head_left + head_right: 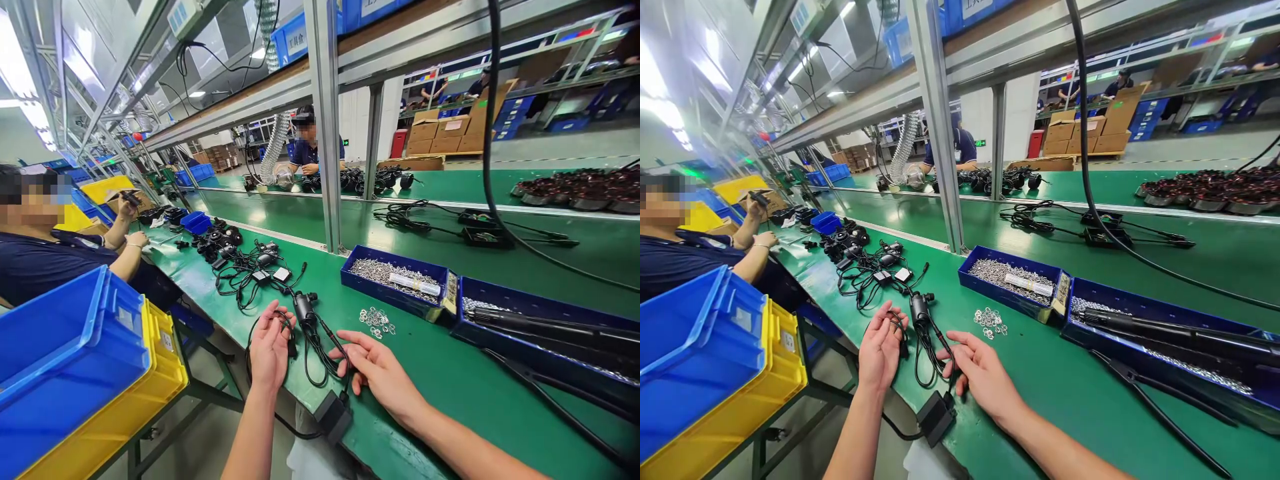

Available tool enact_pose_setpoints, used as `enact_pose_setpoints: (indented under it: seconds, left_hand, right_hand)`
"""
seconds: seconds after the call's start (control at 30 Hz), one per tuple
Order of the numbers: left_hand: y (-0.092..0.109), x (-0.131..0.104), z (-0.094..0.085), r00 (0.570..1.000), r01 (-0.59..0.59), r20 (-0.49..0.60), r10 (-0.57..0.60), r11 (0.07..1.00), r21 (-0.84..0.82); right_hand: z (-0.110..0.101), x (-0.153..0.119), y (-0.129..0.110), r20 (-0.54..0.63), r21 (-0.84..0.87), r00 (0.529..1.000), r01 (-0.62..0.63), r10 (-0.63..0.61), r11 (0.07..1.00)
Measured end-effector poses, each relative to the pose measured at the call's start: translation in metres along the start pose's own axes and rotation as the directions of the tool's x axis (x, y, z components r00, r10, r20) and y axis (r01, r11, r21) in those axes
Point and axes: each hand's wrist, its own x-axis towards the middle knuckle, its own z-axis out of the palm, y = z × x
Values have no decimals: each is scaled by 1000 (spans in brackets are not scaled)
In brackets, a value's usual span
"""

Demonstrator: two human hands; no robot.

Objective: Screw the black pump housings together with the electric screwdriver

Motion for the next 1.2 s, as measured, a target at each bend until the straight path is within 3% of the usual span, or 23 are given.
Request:
enact_pose_setpoints:
  seconds: [0.07,0.17,0.3,0.4,0.47,0.63,0.83,1.0,1.2]
  left_hand:
    - [1,-5,5,988,-71,147,39,974,217]
    - [4,-12,14,928,-242,370,39,819,520]
    - [6,-18,21,883,-385,468,26,610,693]
    - [3,-19,20,878,-437,471,88,550,711]
    - [0,-19,16,884,-443,442,152,574,689]
    - [-4,-17,8,885,-437,411,220,698,568]
    - [-4,-18,5,877,-445,422,230,721,531]
    - [-6,-20,4,866,-469,440,237,689,553]
    - [-2,-25,11,771,-613,582,258,545,572]
  right_hand:
    - [2,-2,-2,15,-24,1000,14,-14,1000]
    - [4,-5,-5,59,-74,998,27,-23,997]
    - [5,-6,-6,95,-145,995,38,-24,989]
    - [1,-7,-11,83,-233,996,43,-24,972]
    - [-3,-12,-18,75,-328,997,50,-27,943]
    - [-3,-23,-32,195,-693,975,57,111,718]
    - [0,-22,-31,142,-702,981,8,129,712]
    - [3,-23,-38,42,-717,999,47,-24,695]
    - [1,-21,-39,35,-712,985,143,-169,687]
